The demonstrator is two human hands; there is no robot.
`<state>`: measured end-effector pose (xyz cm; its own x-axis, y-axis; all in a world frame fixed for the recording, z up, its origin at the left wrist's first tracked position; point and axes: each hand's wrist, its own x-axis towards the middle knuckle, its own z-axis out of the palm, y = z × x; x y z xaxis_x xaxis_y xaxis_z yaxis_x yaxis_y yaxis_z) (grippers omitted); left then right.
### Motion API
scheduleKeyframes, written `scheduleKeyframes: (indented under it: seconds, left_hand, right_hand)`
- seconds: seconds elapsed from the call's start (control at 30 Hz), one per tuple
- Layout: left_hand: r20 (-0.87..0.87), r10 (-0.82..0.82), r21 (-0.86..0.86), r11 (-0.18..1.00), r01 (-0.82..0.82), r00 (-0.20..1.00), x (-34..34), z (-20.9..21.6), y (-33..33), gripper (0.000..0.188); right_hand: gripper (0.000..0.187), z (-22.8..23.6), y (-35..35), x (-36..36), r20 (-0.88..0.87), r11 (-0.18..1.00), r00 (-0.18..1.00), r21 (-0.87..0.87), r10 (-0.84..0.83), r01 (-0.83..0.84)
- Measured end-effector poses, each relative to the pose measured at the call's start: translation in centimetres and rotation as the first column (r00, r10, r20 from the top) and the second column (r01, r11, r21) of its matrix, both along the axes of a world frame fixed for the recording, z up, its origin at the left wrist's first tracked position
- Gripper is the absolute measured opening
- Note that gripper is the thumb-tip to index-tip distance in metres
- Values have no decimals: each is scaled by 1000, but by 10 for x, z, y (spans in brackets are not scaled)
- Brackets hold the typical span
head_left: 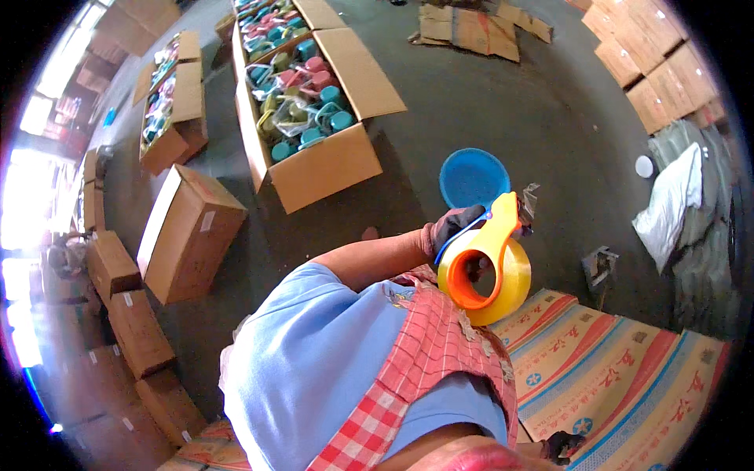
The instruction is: The person uses a handheld tape dispenser to seal cardboard boxes filled with colorful plastic cups. They repeatedly pull tape, apply it to box seams, and press it down to secure the flaps. The person also moves boxes and adjusts their position while working.
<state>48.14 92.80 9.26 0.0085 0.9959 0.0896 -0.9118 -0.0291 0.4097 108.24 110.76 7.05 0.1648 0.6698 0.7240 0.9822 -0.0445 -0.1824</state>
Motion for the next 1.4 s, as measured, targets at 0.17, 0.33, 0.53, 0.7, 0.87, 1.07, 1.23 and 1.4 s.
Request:
scheduleKeyframes:
  seconds: [0.17, 0.33, 0.53, 0.7, 0.87, 1.07, 1.23, 1.4]
  left_hand:
    - [17, -13, -35, 999, 13, 1000, -28, 5, -40, 48]
    - [69, -5, -87, 996, 11, 998, -73, -6, -44, 46]
    - [-98, 182, -237, 950, -201, 978, -145, -18, -86, 44]
    - [-178, 78, -215, 970, -116, 981, -126, -12, -62, 43]
    - [-207, 39, -215, 973, -84, 978, -127, -8, -62, 41]
    - [-231, 27, -208, 975, -76, 973, -122, -2, -56, 40]
    - [-219, 44, -214, 973, -92, 975, -112, -2, -61, 39]
    - [-231, 75, -222, 967, -128, 970, -104, -3, -64, 38]
  right_hand:
    - [37, -5, 7, -65, -326, 966, 922, -76, 209, -246]
    - [34, 17, -22, -14, -674, 982, 728, -20, 127, -190]
    - [30, 39, -110, 45, -964, 988, 258, 93, 59, 122]
    - [27, 29, -165, 77, -999, 962, 31, 25, 17, 272]
    - [11, 36, -183, 90, -982, 979, 67, 184, 178, 86]
    - [16, 89, -153, 42, -707, 790, -399, 385, 585, 477]
    - [27, 73, -170, 47, -616, 745, -462, 646, 638, 168]
    - [32, 53, -170, 57, -718, 849, -475, 512, 508, 135]
